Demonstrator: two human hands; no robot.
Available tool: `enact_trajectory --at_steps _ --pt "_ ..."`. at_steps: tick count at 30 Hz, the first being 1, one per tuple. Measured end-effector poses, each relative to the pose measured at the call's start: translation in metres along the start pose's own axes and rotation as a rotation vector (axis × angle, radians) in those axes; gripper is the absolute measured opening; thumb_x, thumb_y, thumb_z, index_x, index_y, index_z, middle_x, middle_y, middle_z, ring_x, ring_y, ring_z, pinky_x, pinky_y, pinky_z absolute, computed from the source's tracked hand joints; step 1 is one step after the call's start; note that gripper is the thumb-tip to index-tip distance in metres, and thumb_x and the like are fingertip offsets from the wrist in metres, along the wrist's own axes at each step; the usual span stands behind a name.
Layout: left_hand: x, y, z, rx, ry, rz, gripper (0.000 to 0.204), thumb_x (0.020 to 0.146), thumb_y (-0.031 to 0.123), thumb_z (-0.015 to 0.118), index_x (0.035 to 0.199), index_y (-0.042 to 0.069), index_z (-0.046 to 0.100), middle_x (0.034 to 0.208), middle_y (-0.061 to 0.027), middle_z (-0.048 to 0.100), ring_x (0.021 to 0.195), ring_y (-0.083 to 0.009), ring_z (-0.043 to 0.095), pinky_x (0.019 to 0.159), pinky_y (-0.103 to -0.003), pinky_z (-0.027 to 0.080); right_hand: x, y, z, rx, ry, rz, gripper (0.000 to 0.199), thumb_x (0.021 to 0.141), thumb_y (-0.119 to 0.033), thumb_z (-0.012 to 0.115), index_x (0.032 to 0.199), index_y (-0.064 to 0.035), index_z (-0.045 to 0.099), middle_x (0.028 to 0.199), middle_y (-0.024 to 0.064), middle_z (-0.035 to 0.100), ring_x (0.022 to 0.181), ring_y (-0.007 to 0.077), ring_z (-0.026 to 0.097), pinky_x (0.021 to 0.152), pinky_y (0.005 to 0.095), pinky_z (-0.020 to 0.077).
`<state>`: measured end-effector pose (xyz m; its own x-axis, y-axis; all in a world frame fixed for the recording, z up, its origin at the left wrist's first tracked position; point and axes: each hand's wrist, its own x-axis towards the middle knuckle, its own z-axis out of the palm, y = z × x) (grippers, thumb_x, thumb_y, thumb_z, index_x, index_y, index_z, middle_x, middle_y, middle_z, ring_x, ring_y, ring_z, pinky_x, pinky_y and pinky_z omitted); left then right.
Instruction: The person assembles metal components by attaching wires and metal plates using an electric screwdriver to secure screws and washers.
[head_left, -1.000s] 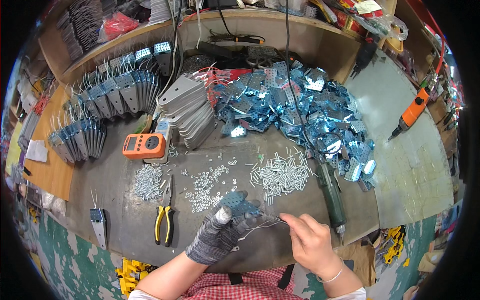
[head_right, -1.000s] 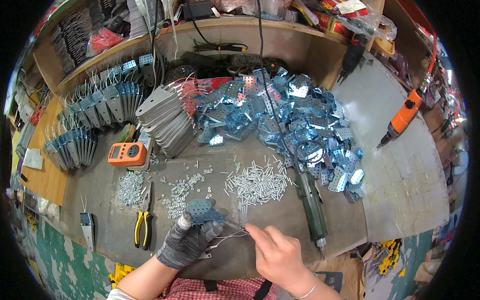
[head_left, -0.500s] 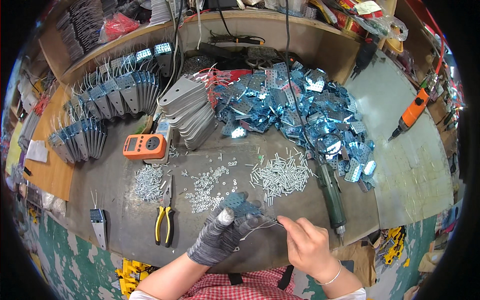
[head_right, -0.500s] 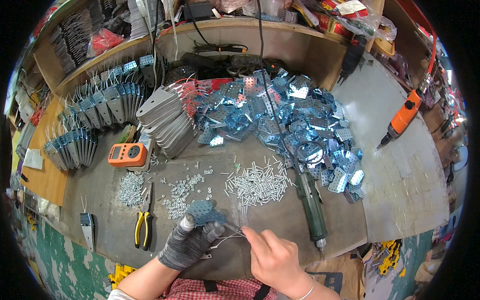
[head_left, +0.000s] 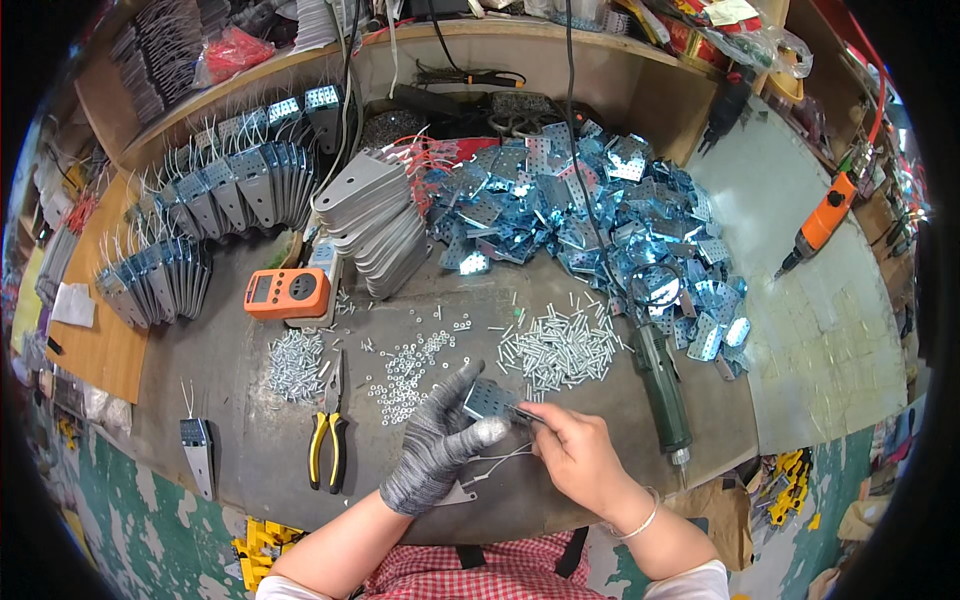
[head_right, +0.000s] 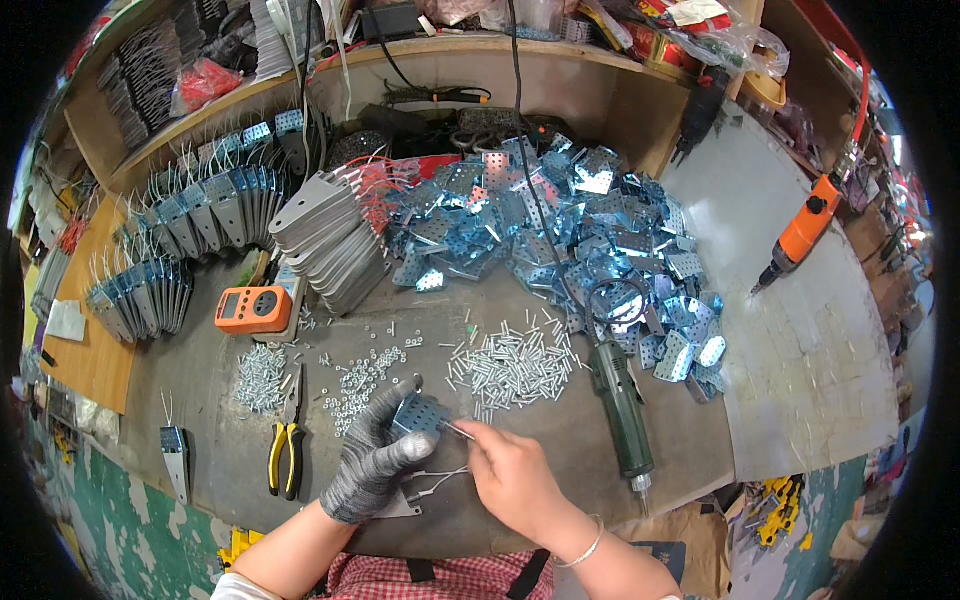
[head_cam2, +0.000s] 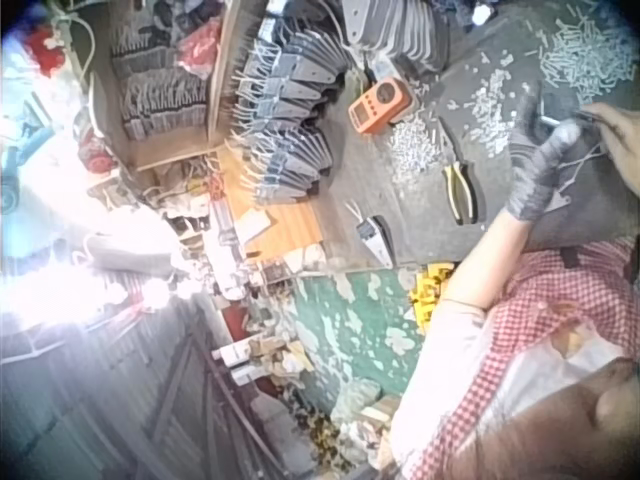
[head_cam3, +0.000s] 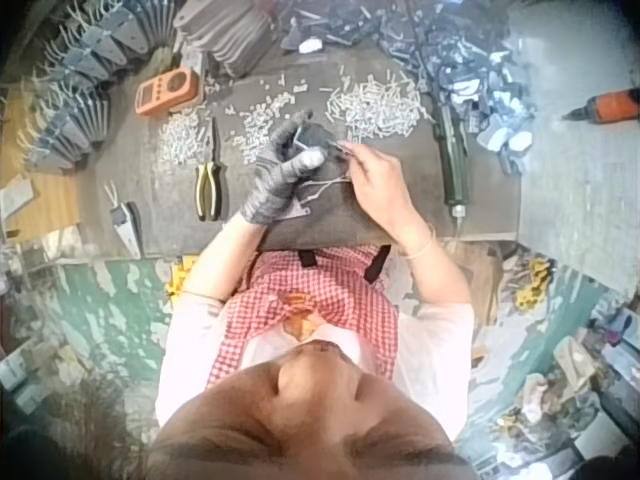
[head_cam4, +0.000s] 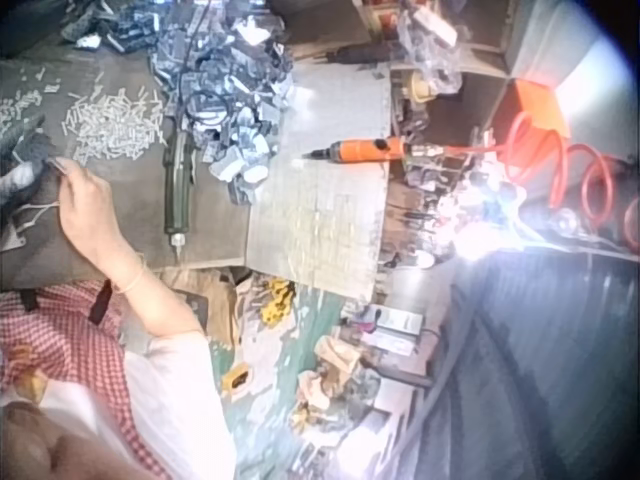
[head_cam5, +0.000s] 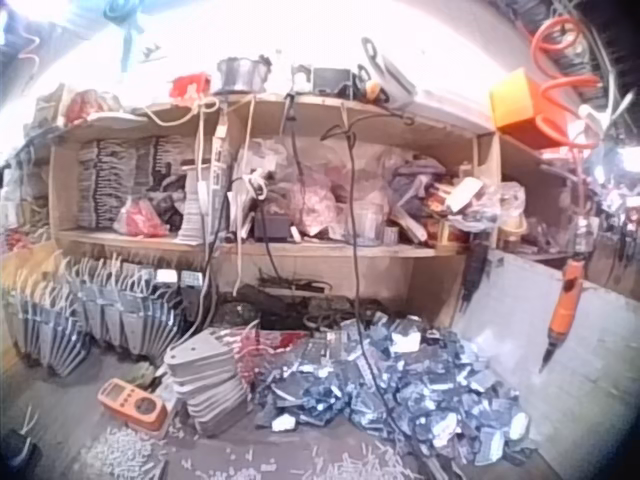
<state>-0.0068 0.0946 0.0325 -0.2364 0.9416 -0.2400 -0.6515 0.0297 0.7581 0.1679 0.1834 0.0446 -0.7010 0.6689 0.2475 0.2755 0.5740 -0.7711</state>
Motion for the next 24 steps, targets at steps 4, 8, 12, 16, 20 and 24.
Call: enact_trajectory --at_steps 4,8,12,16,20,24 --pt "0.015 -0.007 -0.011 0.419 0.106 0.197 0.095 0.078 0.024 0.087 0.151 -0.001 0.032 0.130 -0.0112 0.054 0.118 -0.0216 0.056 0.102 -0.036 0.047 0.005 -0.004 -0.004 0.041 -0.078 0.162 0.029 0.089 -0.002 0.057 0.117 -0.0021 0.065 0.102 0.0216 0.068 0.085 0.0396 0.066 0.075 0.0448 0.0543" --pt "0.005 0.015 -0.037 1.099 0.288 0.633 0.095 0.076 0.028 0.087 0.150 0.002 0.034 0.131 -0.0141 0.050 0.118 -0.0264 0.055 0.098 -0.039 0.049 -0.001 0.000 -0.045 -0.246 0.060 0.086 0.029 0.089 -0.001 0.057 0.117 -0.0018 0.064 0.101 0.0206 0.068 0.089 0.0400 0.066 0.078 0.0436 0.0543" --pt "-0.051 0.039 -0.040 1.498 -0.079 0.376 0.073 0.074 0.028 0.087 0.133 0.004 0.052 0.121 -0.0163 0.060 0.110 -0.0313 0.058 0.093 -0.042 0.048 -0.039 0.049 -0.119 -0.679 0.286 0.392 0.036 0.089 0.003 0.051 0.123 -0.0009 0.061 0.115 0.0233 0.062 0.105 0.0412 0.061 0.092 0.0441 0.0497" --pt "-0.069 0.015 -0.032 1.817 -0.047 0.332 0.064 0.072 0.034 0.086 0.123 0.005 0.059 0.105 -0.0164 0.063 0.100 -0.0364 0.058 0.089 -0.044 0.048 -0.059 0.093 -0.137 -0.724 0.301 0.471 0.040 0.085 0.003 0.053 0.125 0.0012 0.058 0.116 0.0205 0.057 0.108 0.0408 0.054 0.099 0.0435 0.0434" --pt "-0.072 0.007 -0.042 1.658 0.076 0.251 0.057 0.070 0.037 0.086 0.112 0.005 0.064 0.097 -0.0155 0.060 0.094 -0.0354 0.056 0.085 -0.046 0.047 -0.002 0.034 -0.076 -0.604 0.286 0.110 0.033 0.077 -0.002 0.066 0.110 -0.0056 0.067 0.115 0.0156 0.059 0.112 0.0370 0.052 0.100 0.0447 0.0420" --pt "-0.083 -0.001 -0.055 1.582 -0.079 0.249 0.043 0.074 0.028 0.085 0.104 0.005 0.065 0.097 -0.0147 0.062 0.092 -0.0335 0.058 0.083 -0.043 0.048 0.061 0.029 0.005 -0.426 -0.008 -0.416 0.033 0.070 0.005 0.064 0.100 -0.0074 0.071 0.108 0.0123 0.062 0.106 0.0320 0.058 0.093 0.0428 0.0478"
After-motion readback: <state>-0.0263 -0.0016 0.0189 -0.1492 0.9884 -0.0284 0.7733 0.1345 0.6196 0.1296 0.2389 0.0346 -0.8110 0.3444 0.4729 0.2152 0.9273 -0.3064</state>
